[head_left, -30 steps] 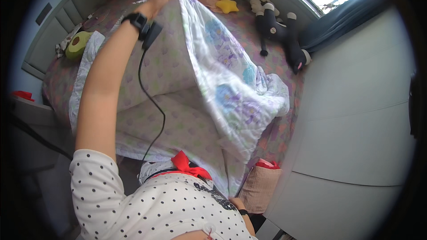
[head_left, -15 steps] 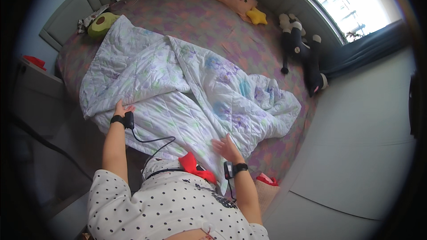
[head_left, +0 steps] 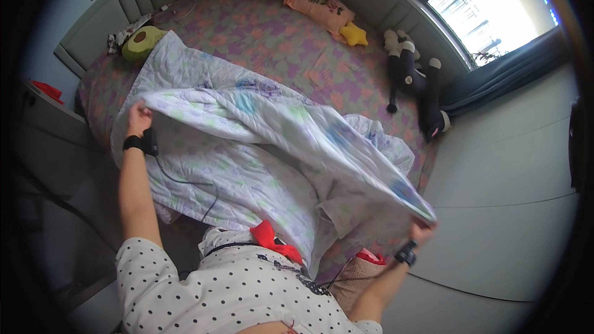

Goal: The person folds a floral blanket on a bed, smooths the fabric, and stacks it next to another folded blanket.

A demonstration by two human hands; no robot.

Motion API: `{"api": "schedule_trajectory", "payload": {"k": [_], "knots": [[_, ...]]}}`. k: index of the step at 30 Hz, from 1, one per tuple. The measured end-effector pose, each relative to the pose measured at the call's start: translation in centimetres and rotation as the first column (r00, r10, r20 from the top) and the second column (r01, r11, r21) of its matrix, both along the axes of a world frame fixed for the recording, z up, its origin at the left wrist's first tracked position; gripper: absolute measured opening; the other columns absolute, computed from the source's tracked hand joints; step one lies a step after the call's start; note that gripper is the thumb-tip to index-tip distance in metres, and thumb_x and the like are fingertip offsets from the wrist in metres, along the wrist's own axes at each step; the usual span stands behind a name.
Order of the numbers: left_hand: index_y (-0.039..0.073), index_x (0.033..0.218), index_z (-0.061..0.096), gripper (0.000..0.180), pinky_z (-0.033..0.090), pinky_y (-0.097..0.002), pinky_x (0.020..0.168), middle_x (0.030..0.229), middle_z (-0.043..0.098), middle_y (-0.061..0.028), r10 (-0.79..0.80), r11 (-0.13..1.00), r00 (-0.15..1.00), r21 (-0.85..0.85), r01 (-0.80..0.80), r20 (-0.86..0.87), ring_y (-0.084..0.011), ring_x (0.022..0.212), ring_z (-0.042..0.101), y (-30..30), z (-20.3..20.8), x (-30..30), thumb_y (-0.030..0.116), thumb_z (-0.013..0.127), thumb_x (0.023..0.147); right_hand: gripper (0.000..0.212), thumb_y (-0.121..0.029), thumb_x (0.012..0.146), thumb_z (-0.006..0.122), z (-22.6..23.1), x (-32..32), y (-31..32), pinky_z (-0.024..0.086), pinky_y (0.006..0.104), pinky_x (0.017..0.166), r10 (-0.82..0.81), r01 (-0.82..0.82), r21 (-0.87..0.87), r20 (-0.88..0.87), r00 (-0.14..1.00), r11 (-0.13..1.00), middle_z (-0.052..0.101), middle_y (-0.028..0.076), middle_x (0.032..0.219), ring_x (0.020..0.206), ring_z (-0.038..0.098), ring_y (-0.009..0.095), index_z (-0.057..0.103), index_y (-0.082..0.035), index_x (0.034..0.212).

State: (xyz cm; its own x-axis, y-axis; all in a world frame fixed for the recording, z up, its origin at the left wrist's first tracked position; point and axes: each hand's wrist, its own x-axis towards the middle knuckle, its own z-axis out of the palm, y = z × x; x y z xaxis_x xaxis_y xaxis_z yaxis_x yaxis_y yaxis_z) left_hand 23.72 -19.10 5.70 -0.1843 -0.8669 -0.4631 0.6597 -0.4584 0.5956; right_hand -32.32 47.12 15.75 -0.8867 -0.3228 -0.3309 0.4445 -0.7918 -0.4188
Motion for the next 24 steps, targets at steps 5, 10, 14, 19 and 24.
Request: {"api": "schedule_trajectory", "payload": {"k": [5, 10, 14, 19, 24], "knots": [[0.005, 0.092, 0.055, 0.019, 0.038, -0.0323, 0.085, 0.096, 0.057, -0.0043, -0.301, 0.906, 0.948, -0.341, 0.251, -0.102, -0.0194, 0.094, 0.051, -4.4, 8.5, 4.2, 0.015, 0.052, 0.076, 0.037, -0.026, 0.079, 0.050, 11.7, 0.0, 17.7, 0.035, 0.0398, 0.091, -0.200, 0.709, 0.285, -0.832, 0.517, 0.646, 0.054, 0.015, 0.106, 0.100, 0.049, 0.028, 0.053, 0.004, 0.100], [0.002, 0.112, 0.047, 0.041, 0.039, -0.0317, 0.085, 0.107, 0.052, -0.0095, 0.233, 0.806, 0.937, -0.591, -0.036, 0.260, -0.0191, 0.099, 0.050, -1.9, 15.7, 14.2, 0.033, 0.036, 0.088, 0.036, -0.028, 0.081, 0.047, 10.9, 4.0, 21.9, 0.035, 0.0365, 0.091, -0.341, 0.770, 0.576, -0.691, 0.638, 0.273, 0.054, 0.014, 0.105, 0.100, 0.049, 0.025, 0.052, 0.002, 0.101], [-0.002, 0.113, 0.045, 0.037, 0.042, -0.0315, 0.080, 0.104, 0.053, -0.0130, 0.449, 0.728, 0.600, -0.660, 0.184, 0.662, -0.0195, 0.091, 0.053, 1.8, 16.5, 19.1, 0.022, 0.046, 0.085, 0.035, -0.026, 0.083, 0.045, 6.3, 5.1, 18.4, 0.034, 0.0363, 0.092, -0.235, 0.439, 0.817, -0.374, 0.897, 0.373, 0.053, 0.015, 0.107, 0.101, 0.049, 0.025, 0.050, 0.002, 0.104], [0.005, 0.114, 0.047, 0.054, 0.038, -0.0306, 0.086, 0.112, 0.050, -0.0126, -0.252, 0.967, 0.706, 0.152, 0.203, 0.662, -0.0226, 0.099, 0.049, 5.4, 11.5, 15.6, 0.047, 0.043, 0.082, 0.035, -0.025, 0.085, 0.042, 0.6, 8.1, 14.6, 0.033, 0.0360, 0.093, -0.094, 0.072, 0.921, -0.039, 0.995, 0.383, 0.051, 0.016, 0.108, 0.102, 0.048, 0.024, 0.048, 0.001, 0.107], [0.002, 0.099, 0.058, 0.039, 0.040, -0.0265, 0.079, 0.095, 0.059, -0.0037, -0.566, -0.315, -0.781, 0.807, 0.500, 0.263, -0.0145, 0.087, 0.052, 17.4, 2.3, 6.0, 0.034, 0.059, 0.078, 0.034, -0.024, 0.087, 0.039, -3.6, 8.8, 14.9, 0.032, 0.0358, 0.094, -0.069, -0.120, 0.918, 0.157, 0.985, 0.379, 0.050, 0.016, 0.110, 0.104, 0.047, 0.023, 0.046, 0.000, 0.110]]}}
